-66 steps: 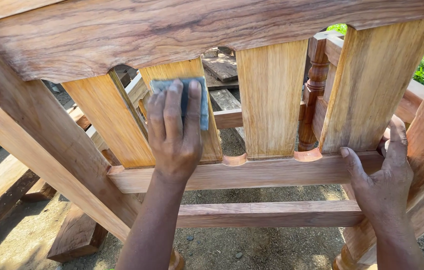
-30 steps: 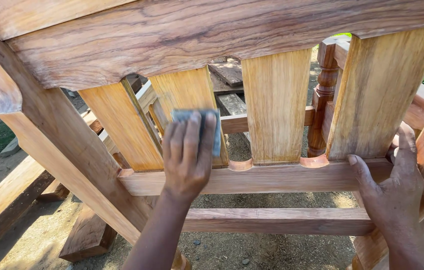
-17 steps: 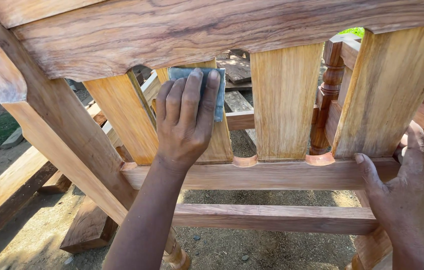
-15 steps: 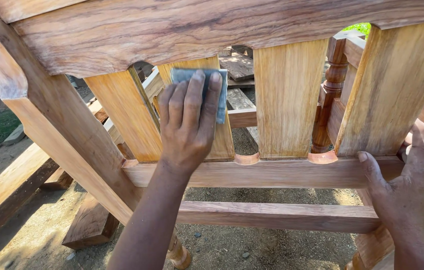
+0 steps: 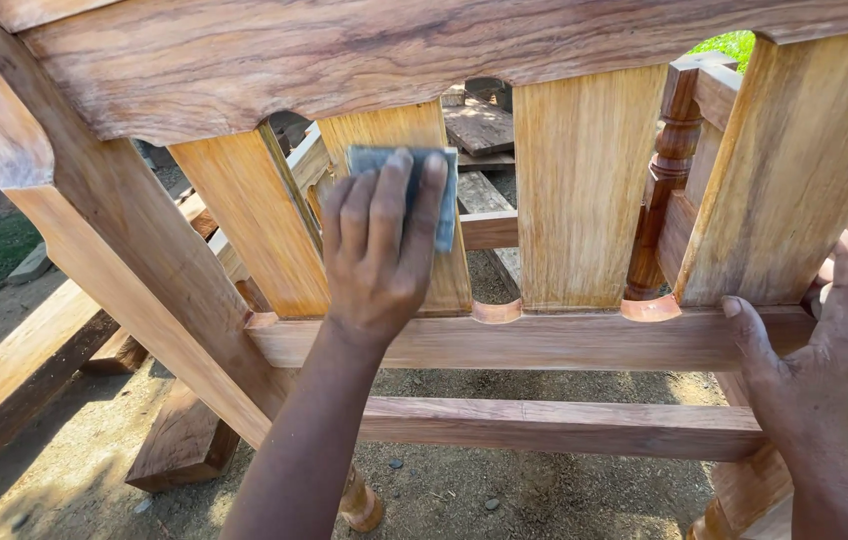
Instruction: Sanding a wooden chair with sandpaper to smooth the wood surface.
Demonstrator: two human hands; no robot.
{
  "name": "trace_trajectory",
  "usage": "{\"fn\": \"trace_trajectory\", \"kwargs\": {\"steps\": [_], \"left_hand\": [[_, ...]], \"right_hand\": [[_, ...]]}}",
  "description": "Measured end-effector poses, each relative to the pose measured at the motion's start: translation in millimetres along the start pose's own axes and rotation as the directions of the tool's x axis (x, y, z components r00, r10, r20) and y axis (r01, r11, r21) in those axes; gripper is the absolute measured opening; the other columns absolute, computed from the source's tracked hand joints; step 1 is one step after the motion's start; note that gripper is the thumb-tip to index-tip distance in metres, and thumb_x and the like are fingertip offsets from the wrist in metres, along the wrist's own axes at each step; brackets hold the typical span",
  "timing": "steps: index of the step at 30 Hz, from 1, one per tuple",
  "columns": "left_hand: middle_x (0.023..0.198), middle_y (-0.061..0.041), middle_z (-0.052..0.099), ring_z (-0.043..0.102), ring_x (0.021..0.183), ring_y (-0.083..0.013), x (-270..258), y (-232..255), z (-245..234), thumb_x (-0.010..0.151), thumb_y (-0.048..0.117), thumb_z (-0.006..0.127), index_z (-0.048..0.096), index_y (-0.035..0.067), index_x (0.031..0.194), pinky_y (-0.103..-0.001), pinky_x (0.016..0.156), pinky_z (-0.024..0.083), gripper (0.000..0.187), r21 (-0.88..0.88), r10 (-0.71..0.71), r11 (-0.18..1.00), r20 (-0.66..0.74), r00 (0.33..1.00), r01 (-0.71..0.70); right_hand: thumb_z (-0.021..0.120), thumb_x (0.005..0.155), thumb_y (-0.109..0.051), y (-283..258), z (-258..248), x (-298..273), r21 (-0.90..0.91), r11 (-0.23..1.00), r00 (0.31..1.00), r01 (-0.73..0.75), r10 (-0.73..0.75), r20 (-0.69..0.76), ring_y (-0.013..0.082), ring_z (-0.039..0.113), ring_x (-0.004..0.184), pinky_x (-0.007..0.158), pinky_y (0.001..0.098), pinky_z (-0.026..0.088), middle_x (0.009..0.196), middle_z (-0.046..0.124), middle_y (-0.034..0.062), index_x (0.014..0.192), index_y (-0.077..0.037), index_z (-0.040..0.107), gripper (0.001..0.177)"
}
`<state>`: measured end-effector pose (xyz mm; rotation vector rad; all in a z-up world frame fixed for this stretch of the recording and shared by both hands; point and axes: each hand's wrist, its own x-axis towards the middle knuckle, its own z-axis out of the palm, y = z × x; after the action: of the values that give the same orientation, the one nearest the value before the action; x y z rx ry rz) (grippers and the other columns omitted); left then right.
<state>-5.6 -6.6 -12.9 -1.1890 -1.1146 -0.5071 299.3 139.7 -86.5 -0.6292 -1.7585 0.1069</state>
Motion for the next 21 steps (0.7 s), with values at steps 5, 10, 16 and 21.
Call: {"fn": "trace_trajectory", "kwargs": {"steps": [5, 10, 16, 21], "left_hand": [[0.150, -0.014, 0.051, 0.057, 0.128, -0.0288, -40, 25, 2, 0.109, 0.012, 0.071, 0.058, 0.009, 0.151, -0.048, 0.114, 0.051, 0.044, -0.027, -0.070, 0.997, 0.016, 0.997, 0.071], [0.147, -0.015, 0.053, 0.061, 0.125, -0.0303, -99, 41, -16, 0.101, 0.010, 0.070, 0.060, 0.007, 0.146, -0.051, 0.112, 0.052, 0.046, -0.130, -0.004, 0.991, 0.152, 0.988, 0.024], [0.148, -0.016, 0.050, 0.058, 0.127, -0.0309, -32, -11, 2, 0.105, 0.008, 0.075, 0.061, 0.009, 0.147, -0.049, 0.114, 0.052, 0.045, -0.085, -0.043, 0.996, -0.029, 0.999, 0.041], [0.147, -0.014, 0.052, 0.055, 0.131, -0.0318, -14, -13, -5, 0.100, 0.005, 0.077, 0.066, 0.008, 0.143, -0.049, 0.114, 0.052, 0.045, -0.068, -0.183, 0.981, -0.058, 0.981, 0.179]], "right_hand": [[0.076, 0.089, 0.002, 4, 1, -3, -0.060, 0.998, 0.999, -0.033, 0.035, 0.031, 0.0419, 0.063, 0.122, 0.099, 0.0462, 0.056, 0.134, 0.054, 0.0346, 0.152, 0.007, 0.027, 0.080], [0.076, 0.089, 0.000, 9, 1, -3, -0.082, 0.996, 1.000, -0.026, 0.026, -0.007, 0.0427, 0.068, 0.110, 0.088, 0.0473, 0.059, 0.120, 0.060, 0.0343, 0.152, 0.007, 0.026, 0.081], [0.075, 0.095, -0.005, 13, 5, -11, -0.145, 0.989, 0.997, -0.029, 0.039, 0.067, 0.0399, 0.070, 0.104, 0.087, 0.0436, 0.060, 0.117, 0.062, 0.0343, 0.152, 0.010, 0.031, 0.074], [0.073, 0.104, -0.016, 68, 23, -35, -0.078, 0.953, 0.951, -0.294, 0.300, 0.077, 0.0368, 0.071, 0.093, 0.077, 0.0432, 0.059, 0.107, 0.067, 0.0323, 0.131, 0.018, 0.051, 0.049]]}}
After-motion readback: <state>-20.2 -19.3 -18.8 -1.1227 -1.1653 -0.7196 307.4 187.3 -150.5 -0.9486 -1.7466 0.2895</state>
